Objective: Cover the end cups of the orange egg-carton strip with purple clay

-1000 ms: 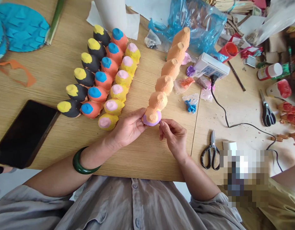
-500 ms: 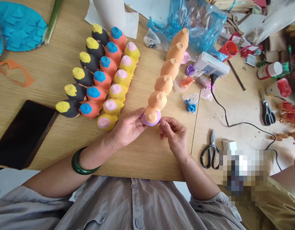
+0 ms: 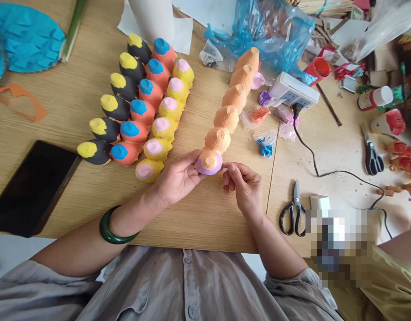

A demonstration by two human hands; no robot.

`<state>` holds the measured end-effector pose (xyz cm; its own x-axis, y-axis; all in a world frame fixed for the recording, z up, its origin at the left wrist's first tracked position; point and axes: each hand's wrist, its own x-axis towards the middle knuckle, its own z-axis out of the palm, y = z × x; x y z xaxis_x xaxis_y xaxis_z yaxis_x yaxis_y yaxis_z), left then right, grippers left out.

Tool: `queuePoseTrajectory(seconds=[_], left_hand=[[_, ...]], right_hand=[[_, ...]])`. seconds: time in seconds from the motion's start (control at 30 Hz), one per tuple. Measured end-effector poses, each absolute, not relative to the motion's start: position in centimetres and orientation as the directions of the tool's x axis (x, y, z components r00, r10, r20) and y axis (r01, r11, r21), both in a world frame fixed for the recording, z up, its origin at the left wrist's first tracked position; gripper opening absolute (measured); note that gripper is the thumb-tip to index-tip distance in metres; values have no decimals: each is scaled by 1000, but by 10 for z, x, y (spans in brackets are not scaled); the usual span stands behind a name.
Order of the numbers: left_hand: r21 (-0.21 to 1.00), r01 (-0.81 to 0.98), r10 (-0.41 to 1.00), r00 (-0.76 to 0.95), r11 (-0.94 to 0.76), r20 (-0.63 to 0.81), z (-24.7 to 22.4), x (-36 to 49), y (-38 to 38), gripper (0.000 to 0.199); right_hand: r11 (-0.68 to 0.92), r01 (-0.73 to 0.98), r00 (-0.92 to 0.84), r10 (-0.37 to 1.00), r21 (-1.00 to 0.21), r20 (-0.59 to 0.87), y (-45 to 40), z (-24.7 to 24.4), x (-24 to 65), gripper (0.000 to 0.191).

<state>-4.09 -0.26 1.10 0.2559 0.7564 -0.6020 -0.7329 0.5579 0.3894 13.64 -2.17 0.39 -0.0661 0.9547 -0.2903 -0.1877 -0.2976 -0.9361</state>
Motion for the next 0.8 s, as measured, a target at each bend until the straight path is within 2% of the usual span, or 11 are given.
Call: queuePoseTrajectory(seconds=[0.17,0.37,0.53,0.8], left_hand=[[363,-744,728,235,561,-644,17,-39,0,40],[339,-767,724,226,545,-652,24,-39,1,39],[345,-759,698,195,552,-689,26,-38,2,42],[334,-751,661,178,570,-729,29,-40,5,42]], right_hand=[[-346,-210,-88,938,-914,-335,-21,4,137,41],[-374,-267,-83,927,-888,-365,-19,5,138,38],[-387,-246,-96,922,-888,-375,-19,4,140,46],[-523,-396,-302,850,-755,-431,-12,8,147,56]])
